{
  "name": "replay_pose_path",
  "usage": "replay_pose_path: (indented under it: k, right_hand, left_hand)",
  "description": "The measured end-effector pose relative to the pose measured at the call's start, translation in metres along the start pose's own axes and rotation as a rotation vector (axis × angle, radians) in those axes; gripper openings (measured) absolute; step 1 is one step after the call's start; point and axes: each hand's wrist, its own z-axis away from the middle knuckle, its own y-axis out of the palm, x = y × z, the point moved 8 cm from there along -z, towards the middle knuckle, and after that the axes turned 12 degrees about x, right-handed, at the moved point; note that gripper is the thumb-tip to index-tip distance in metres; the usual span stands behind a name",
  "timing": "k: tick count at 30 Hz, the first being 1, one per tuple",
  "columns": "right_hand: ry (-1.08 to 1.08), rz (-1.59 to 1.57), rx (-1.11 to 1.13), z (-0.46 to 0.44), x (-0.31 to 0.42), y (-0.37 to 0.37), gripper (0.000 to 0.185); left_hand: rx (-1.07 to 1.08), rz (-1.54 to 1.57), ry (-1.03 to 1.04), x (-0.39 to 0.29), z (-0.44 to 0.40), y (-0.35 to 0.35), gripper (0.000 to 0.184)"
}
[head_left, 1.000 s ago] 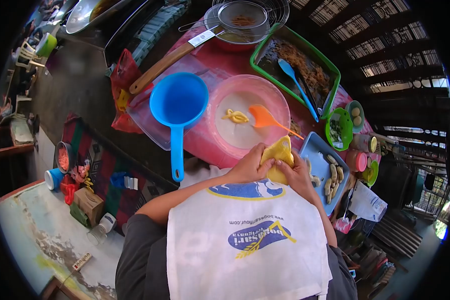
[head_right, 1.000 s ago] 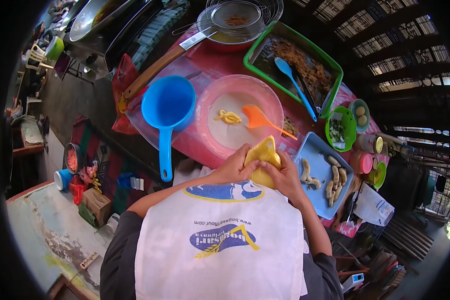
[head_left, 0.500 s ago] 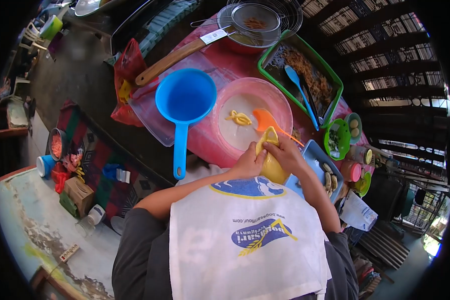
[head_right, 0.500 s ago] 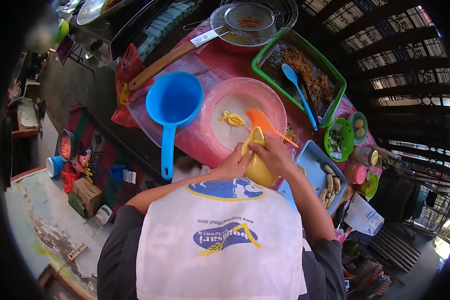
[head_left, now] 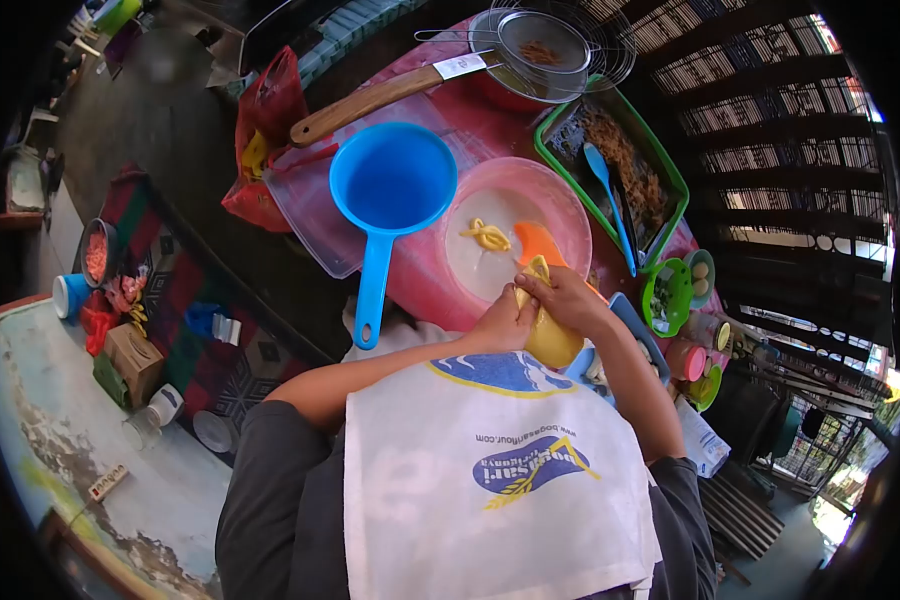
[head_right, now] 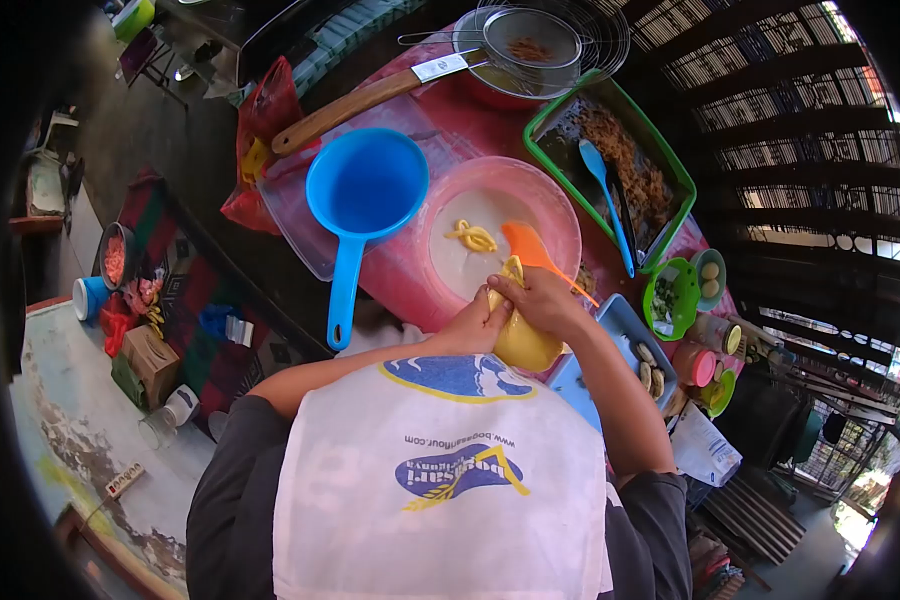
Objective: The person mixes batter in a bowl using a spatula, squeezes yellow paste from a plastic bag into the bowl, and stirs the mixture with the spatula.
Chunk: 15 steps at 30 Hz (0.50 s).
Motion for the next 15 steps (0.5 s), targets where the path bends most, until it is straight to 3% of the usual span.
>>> replay_pose_path:
  k: [7, 10, 15]
  right_hand:
    - [0.031, 0.071, -0.001, -0.006, 0.01, -0.002, 0.043]
    - [0.031, 0.108, 0.005, -0.014, 0.007, 0.0, 0.043]
    - [0.117, 0.204, 0.045, -0.019, 0.008, -0.002, 0.044]
  left_hand:
    - [-0.084, -0.01, -0.012, 0.013, -0.005, -0.005, 0.051]
    - [0.02, -0.011, -0.168, 0.018, -0.005, -0.003, 0.05]
    - [0.009, -0.017, -0.184, 0.02, -0.007, -0.005, 0.056]
